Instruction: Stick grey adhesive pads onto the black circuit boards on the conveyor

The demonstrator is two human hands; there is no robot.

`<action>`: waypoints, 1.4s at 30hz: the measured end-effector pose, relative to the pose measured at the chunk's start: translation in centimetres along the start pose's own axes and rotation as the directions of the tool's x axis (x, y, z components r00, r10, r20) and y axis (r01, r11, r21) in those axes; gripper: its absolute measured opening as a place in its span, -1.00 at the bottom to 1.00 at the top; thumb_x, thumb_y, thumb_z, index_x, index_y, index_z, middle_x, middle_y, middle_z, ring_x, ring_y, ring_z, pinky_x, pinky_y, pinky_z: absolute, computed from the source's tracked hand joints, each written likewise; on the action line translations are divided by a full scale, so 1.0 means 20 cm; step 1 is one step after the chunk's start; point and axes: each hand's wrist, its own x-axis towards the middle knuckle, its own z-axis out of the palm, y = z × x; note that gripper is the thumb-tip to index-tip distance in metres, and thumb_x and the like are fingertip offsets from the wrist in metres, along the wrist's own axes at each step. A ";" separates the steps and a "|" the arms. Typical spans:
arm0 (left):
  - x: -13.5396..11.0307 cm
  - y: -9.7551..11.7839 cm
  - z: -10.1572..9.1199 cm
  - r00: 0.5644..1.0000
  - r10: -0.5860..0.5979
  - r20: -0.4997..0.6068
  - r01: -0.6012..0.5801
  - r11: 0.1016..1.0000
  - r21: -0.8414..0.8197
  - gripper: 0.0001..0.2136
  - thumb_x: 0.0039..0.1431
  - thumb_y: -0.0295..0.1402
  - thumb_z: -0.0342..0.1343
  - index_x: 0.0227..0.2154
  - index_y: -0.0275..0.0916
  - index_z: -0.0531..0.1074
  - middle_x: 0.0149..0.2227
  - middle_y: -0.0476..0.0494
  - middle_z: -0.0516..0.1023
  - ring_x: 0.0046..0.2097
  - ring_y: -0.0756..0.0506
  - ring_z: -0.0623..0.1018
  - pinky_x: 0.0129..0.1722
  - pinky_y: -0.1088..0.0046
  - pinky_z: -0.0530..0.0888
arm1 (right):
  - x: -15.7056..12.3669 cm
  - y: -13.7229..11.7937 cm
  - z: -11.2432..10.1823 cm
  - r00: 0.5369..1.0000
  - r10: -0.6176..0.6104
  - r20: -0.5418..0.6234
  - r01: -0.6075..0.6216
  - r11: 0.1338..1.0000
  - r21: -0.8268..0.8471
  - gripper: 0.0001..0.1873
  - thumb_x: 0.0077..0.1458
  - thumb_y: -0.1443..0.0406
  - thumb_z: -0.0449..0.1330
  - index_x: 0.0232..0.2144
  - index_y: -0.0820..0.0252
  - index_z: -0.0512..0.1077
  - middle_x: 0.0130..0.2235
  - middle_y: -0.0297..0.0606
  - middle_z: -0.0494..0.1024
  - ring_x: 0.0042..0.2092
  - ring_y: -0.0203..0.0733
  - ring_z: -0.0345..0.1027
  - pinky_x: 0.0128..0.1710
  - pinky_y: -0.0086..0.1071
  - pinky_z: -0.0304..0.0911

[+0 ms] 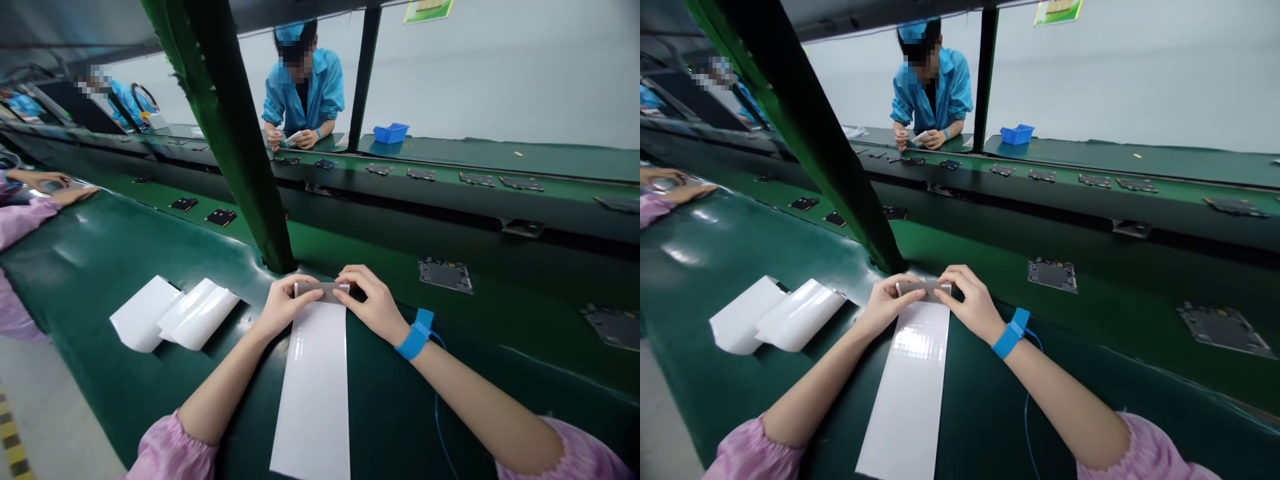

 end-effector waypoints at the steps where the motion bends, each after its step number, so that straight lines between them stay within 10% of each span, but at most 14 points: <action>1: 0.00 0.00 0.00 1.000 -0.007 -0.003 0.007 1.000 -0.004 -0.83 -0.09 -0.30 0.29 -0.43 -0.28 0.56 -0.45 -0.08 0.56 -0.43 -0.01 0.47 -0.43 0.52 0.37 | 0.00 0.00 0.00 1.000 -0.011 -0.019 0.011 1.000 -0.018 -0.95 0.15 0.30 0.15 -0.29 0.12 0.38 -0.18 -0.17 0.44 -0.21 -0.15 0.39 -0.24 -0.26 0.35; 12: 0.00 -0.03 -0.01 0.998 0.022 0.053 -0.023 0.999 0.022 -0.82 -0.03 -0.26 0.28 -0.38 -0.24 0.57 -0.37 -0.09 0.60 -0.33 -0.06 0.53 -0.36 0.49 0.41 | 0.00 0.04 0.00 0.995 -0.011 -0.097 0.004 0.997 -0.075 -0.94 0.11 0.26 0.21 -0.38 0.10 0.44 -0.17 -0.19 0.40 -0.11 -0.10 0.37 -0.15 -0.21 0.36; 27: 0.01 -0.01 0.00 0.997 -0.039 0.061 0.041 0.998 -0.037 -0.77 -0.08 -0.24 0.30 -0.41 -0.30 0.55 -0.40 -0.11 0.60 -0.39 -0.05 0.53 -0.42 0.50 0.43 | 0.07 0.12 -0.05 0.931 0.364 0.010 -0.357 0.909 0.216 -0.53 -0.09 -0.14 0.23 -0.48 0.13 0.48 -0.06 -0.10 0.40 -0.14 -0.05 0.36 -0.27 -0.22 0.31; 42: 0.01 0.01 0.01 0.975 -0.127 0.184 0.152 0.980 -0.130 -0.84 -0.02 -0.30 0.26 -0.39 -0.28 0.56 -0.39 -0.10 0.61 -0.36 -0.05 0.55 -0.41 0.54 0.42 | 1.05 0.63 0.25 0.928 0.309 0.209 -0.283 0.948 -0.147 -0.72 0.02 0.14 0.20 -0.40 0.24 0.57 -0.43 -0.22 0.52 -0.34 -0.16 0.35 -0.28 -0.29 0.22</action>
